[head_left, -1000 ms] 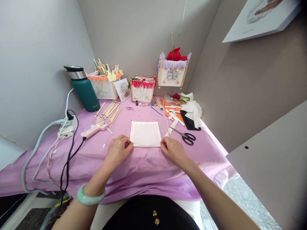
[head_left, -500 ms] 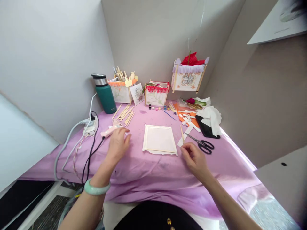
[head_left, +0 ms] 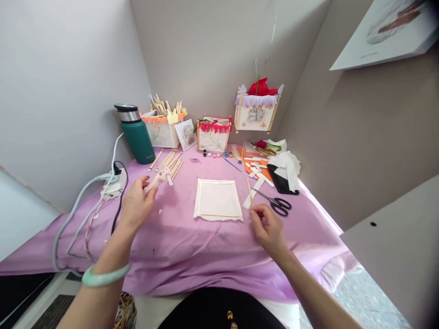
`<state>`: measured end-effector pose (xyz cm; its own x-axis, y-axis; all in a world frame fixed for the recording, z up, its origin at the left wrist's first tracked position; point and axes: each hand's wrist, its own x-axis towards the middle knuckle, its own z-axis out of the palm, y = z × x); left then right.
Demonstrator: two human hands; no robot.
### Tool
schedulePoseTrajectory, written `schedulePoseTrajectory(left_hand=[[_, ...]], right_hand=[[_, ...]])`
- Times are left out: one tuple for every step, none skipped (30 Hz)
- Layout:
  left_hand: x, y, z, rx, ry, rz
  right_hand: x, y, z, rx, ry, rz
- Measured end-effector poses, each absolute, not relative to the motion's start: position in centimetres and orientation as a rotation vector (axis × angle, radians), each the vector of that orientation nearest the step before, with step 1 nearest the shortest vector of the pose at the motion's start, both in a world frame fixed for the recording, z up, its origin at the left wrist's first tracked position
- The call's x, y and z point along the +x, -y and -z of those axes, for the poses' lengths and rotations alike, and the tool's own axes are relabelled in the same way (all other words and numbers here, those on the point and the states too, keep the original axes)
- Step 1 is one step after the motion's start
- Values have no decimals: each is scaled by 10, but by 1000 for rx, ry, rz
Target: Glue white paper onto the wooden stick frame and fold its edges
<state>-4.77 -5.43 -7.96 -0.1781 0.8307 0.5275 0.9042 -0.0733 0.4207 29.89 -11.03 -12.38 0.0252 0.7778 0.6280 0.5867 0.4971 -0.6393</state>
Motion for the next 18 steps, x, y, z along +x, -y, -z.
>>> schedulePoseTrajectory(left_hand=[[-34, 68, 75, -1984, 2089, 1244], [-17, 84, 72, -2076, 2073, 1342], [2, 101, 70, -2195, 2014, 1423], [23, 118, 70, -2318, 1915, 1509], [43, 134, 72, -2388, 1802, 1593], [63, 148, 76, -2425, 1720, 1639], [82, 160, 82, -2463, 1635, 1672], [97, 170, 88, -2499, 1559, 1709], [110, 176, 95, -2544, 1462, 1754], [119, 181, 102, -2580, 1411, 1783], [126, 184, 107, -2623, 1369, 1785], [129, 184, 111, -2695, 1315, 1758], [129, 184, 113, -2774, 1254, 1708], [127, 181, 114, -2842, 1184, 1648], [123, 178, 114, -2874, 1121, 1595], [117, 173, 114, -2843, 1095, 1567], [110, 167, 115, -2747, 1121, 1562], [101, 160, 116, -2607, 1193, 1563]], right_hand=[[296, 116, 120, -1148, 1656, -225], [291, 122, 117, -1105, 1670, -251], [285, 130, 114, -1058, 1704, -304], [278, 139, 112, -1013, 1750, -377], [271, 148, 111, -989, 1783, -461], [265, 157, 112, -992, 1806, -540], [259, 165, 115, -1015, 1811, -591], [254, 172, 119, -1051, 1790, -625], [251, 178, 123, -1088, 1762, -679], [249, 182, 128, -1123, 1706, -728], [249, 184, 133, -1152, 1633, -780], [250, 185, 136, -1174, 1543, -834], [252, 185, 139, -1186, 1443, -883], [254, 183, 140, -1190, 1346, -931], [257, 182, 141, -1188, 1254, -979], [259, 180, 140, -1179, 1171, -1028], [261, 178, 138, -1163, 1102, -1075], [263, 176, 136, -1143, 1051, -1123]])
